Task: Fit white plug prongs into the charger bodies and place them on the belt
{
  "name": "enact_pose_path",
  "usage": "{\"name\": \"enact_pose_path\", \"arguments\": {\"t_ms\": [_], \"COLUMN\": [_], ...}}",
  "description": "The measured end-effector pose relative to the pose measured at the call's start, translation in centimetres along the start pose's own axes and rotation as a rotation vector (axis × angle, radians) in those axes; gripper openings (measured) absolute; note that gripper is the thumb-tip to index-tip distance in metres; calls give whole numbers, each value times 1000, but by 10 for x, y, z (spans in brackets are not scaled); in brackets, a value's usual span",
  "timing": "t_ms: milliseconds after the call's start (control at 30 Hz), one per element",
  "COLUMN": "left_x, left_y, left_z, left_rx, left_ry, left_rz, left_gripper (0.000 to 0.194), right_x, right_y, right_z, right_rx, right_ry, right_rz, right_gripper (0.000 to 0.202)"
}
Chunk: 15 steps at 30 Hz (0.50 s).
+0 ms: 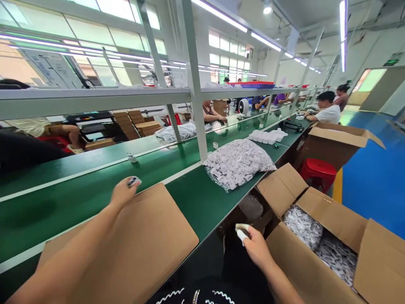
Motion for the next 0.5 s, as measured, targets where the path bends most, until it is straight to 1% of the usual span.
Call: {"name": "enact_pose_path", "arguments": {"t_ms": [67, 100, 133, 167, 200, 233, 267, 333, 400, 467, 500], "left_x": [-32, -52, -74, -96, -118, -137, -152, -171, -178, -178, -176], "left_y": [-12, -17, -20, -19, -17, -12, -7, 2, 8, 9, 9], "left_z": [24, 36, 50, 61, 69, 73, 74, 65, 49, 32, 24], "left_rx": [-70, -110, -170, -227, -256, -266, -262, -227, -203, -219, -247], "left_ry": [-82, -131, -215, -294, -361, -397, -411, -392, -351, -297, -267], "left_rz": [-64, -110, -176, -212, -253, -267, -266, -238, -199, -167, -153], "left_gripper": [45, 43, 42, 41, 39, 39, 38, 38, 38, 41, 45], "right_x": [35, 54, 74, 94, 112, 129, 146, 175, 200, 220, 228], "right_y": [-34, -51, -68, -86, -104, -120, -135, -157, -171, -178, -180], "right_z": [-53, -74, -91, -106, -119, -129, -138, -149, -158, -164, -167], "right_rx": [-12, -93, -207, -256, -293, -344, -397, -515, -621, -706, -743], "right_ry": [152, 205, 223, 232, 240, 238, 225, 180, 139, 125, 128], "right_rz": [-58, -58, -31, -20, -14, 4, 31, 110, 204, 290, 326], "right_gripper": [44, 43, 42, 42, 43, 43, 43, 45, 50, 53, 53]}}
Point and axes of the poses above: each hand's wrist, its own x-axis towards the middle knuckle, its own y-axis out of the back of the hand, z = x × y, the point moved 6 cm from there along x, towards the middle knuckle, and after that the axes turned 14 degrees about z, right-handed, at the moved point
